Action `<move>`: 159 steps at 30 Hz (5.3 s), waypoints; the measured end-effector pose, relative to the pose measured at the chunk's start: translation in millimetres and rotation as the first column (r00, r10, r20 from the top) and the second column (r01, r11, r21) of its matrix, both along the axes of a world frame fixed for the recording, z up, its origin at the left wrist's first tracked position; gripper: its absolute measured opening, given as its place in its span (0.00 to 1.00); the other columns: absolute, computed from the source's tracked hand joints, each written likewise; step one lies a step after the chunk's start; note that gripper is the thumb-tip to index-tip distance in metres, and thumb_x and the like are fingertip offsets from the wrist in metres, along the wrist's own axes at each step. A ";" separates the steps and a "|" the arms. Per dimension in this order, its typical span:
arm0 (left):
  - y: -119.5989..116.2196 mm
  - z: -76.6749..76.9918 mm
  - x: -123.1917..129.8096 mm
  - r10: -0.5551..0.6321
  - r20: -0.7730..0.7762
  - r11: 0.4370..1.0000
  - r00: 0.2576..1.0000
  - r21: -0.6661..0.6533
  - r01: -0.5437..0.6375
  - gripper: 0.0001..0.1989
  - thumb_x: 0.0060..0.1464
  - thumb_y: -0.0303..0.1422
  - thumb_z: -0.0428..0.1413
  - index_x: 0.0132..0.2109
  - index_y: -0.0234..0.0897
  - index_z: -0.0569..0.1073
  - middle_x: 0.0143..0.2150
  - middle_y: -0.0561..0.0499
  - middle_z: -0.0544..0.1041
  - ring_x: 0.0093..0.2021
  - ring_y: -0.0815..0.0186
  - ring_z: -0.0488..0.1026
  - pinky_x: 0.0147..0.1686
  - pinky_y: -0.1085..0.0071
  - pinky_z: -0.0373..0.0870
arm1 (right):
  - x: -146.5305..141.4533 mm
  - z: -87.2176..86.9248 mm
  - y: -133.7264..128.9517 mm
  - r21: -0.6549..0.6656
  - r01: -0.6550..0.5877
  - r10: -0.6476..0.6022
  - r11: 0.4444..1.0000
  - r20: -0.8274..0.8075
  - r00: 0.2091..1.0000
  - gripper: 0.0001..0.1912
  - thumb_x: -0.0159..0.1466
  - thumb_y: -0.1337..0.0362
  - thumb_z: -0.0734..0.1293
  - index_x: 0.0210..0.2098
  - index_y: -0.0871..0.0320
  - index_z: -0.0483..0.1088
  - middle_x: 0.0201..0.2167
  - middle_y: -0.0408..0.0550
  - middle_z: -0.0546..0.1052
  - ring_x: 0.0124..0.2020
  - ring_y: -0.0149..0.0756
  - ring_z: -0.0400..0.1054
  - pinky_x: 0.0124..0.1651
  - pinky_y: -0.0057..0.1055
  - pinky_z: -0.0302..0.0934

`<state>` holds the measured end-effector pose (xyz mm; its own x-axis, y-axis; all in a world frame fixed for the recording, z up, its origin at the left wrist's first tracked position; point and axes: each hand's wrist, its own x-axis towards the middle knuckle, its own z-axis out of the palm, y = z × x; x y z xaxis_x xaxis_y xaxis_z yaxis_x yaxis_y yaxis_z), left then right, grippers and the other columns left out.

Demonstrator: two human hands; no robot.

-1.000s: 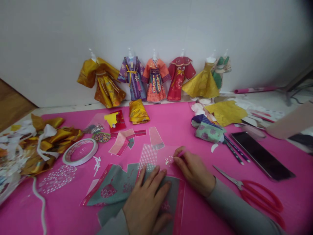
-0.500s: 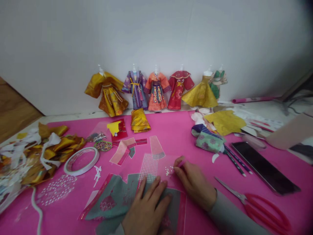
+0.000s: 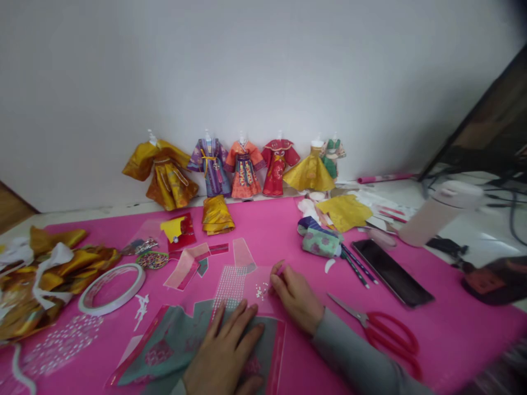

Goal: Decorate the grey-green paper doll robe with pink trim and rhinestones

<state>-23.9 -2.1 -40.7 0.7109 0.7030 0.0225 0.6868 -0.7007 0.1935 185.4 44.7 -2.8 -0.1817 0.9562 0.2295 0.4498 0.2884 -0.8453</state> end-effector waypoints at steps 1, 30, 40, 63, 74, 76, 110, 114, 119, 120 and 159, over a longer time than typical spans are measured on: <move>-0.6 1.0 0.4 0.003 0.011 1.000 1.000 0.023 -0.003 0.39 0.42 0.38 0.63 0.62 0.50 0.59 0.68 0.49 0.54 0.65 0.46 0.50 0.60 0.39 0.46 | 0.1 -0.5 0.5 0.004 -0.002 0.002 1.000 -0.001 1.000 0.06 0.68 0.66 0.54 0.35 0.57 0.60 0.27 0.44 0.74 0.29 0.33 0.68 0.35 0.30 0.60; -14.7 38.8 10.4 0.039 0.100 0.998 0.994 0.051 -0.045 0.25 0.52 0.39 0.56 0.57 0.43 0.65 0.64 0.44 0.61 0.65 0.49 0.53 0.61 0.41 0.43 | 0.4 -12.2 4.3 0.075 -0.051 0.054 0.996 -0.034 0.998 0.06 0.68 0.64 0.53 0.35 0.56 0.58 0.25 0.43 0.72 0.27 0.34 0.68 0.34 0.30 0.59; -16.0 43.1 12.6 0.058 0.095 0.997 0.994 0.040 -0.062 0.25 0.53 0.45 0.54 0.56 0.41 0.67 0.63 0.43 0.63 0.65 0.49 0.52 0.61 0.44 0.44 | 3.1 -11.8 4.6 0.067 -0.035 0.034 0.997 0.011 0.999 0.09 0.69 0.63 0.51 0.35 0.56 0.58 0.26 0.45 0.72 0.29 0.35 0.67 0.35 0.32 0.59; -16.3 34.4 13.9 0.053 0.153 0.995 0.987 0.072 -0.065 0.28 0.53 0.49 0.54 0.57 0.42 0.66 0.65 0.43 0.59 0.64 0.48 0.53 0.61 0.45 0.47 | 9.0 0.8 1.3 0.049 -0.031 0.019 0.998 0.213 0.977 0.07 0.68 0.64 0.53 0.36 0.57 0.60 0.25 0.45 0.70 0.27 0.37 0.63 0.32 0.33 0.52; -15.7 38.8 13.3 0.044 0.130 0.998 0.991 0.028 -0.048 0.27 0.53 0.46 0.55 0.57 0.41 0.65 0.65 0.43 0.59 0.63 0.50 0.54 0.61 0.45 0.46 | 8.8 0.5 1.6 0.061 -0.039 0.024 0.997 0.238 0.971 0.07 0.67 0.65 0.53 0.36 0.57 0.60 0.26 0.45 0.70 0.27 0.37 0.63 0.32 0.32 0.52; -15.7 38.0 13.6 0.045 0.132 0.998 0.990 0.028 -0.049 0.27 0.53 0.46 0.55 0.57 0.41 0.65 0.65 0.43 0.59 0.63 0.50 0.54 0.61 0.45 0.46 | 8.7 0.3 1.5 0.064 -0.036 0.019 0.997 0.244 0.970 0.07 0.67 0.65 0.53 0.36 0.58 0.60 0.26 0.45 0.70 0.27 0.37 0.63 0.32 0.32 0.52; -13.7 33.8 12.4 0.046 0.152 0.997 0.987 0.047 -0.053 0.27 0.50 0.42 0.57 0.56 0.41 0.65 0.64 0.43 0.58 0.63 0.48 0.54 0.61 0.42 0.42 | 18.8 16.0 -4.6 0.146 0.002 -0.015 0.989 0.087 0.996 0.06 0.66 0.64 0.55 0.34 0.56 0.60 0.27 0.45 0.72 0.28 0.34 0.68 0.34 0.31 0.59; -12.6 35.7 10.8 0.025 0.152 0.998 0.988 0.051 -0.033 0.27 0.51 0.41 0.56 0.58 0.40 0.64 0.64 0.42 0.58 0.63 0.48 0.53 0.60 0.41 0.43 | 20.9 34.8 -23.4 0.104 -0.026 0.021 0.994 0.049 0.999 0.06 0.67 0.64 0.55 0.35 0.55 0.61 0.28 0.46 0.73 0.29 0.35 0.69 0.34 0.32 0.60; -14.1 38.1 10.5 -0.030 0.159 0.998 0.987 0.064 0.020 0.24 0.54 0.39 0.54 0.57 0.40 0.65 0.64 0.44 0.59 0.64 0.50 0.51 0.61 0.42 0.39 | 22.4 27.4 -54.3 0.035 -0.029 0.026 0.999 0.073 0.997 0.07 0.67 0.64 0.55 0.33 0.54 0.61 0.26 0.44 0.72 0.27 0.35 0.67 0.32 0.32 0.58; -14.8 38.2 11.2 -0.052 0.157 0.997 0.986 0.062 0.043 0.23 0.54 0.38 0.54 0.57 0.40 0.65 0.64 0.46 0.60 0.65 0.51 0.50 0.62 0.42 0.38 | 23.0 21.3 -58.7 0.031 -0.015 0.012 0.999 0.078 0.997 0.08 0.67 0.64 0.55 0.33 0.55 0.61 0.26 0.45 0.72 0.27 0.35 0.66 0.32 0.32 0.58; -16.1 39.5 18.6 -0.147 0.131 0.989 0.981 0.011 0.147 0.24 0.56 0.36 0.53 0.59 0.38 0.62 0.61 0.47 0.65 0.65 0.52 0.52 0.62 0.40 0.36 | 21.4 -4.5 -65.8 0.193 -0.046 0.008 0.980 0.196 0.981 0.07 0.68 0.68 0.55 0.34 0.57 0.61 0.29 0.46 0.71 0.30 0.35 0.65 0.33 0.31 0.55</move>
<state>-5.4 -18.2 -1.2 0.7971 0.5913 0.1226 0.5454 -0.7921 0.2740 206.8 -21.2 -7.3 -0.2658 0.8904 0.3694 0.5887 0.4534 -0.6692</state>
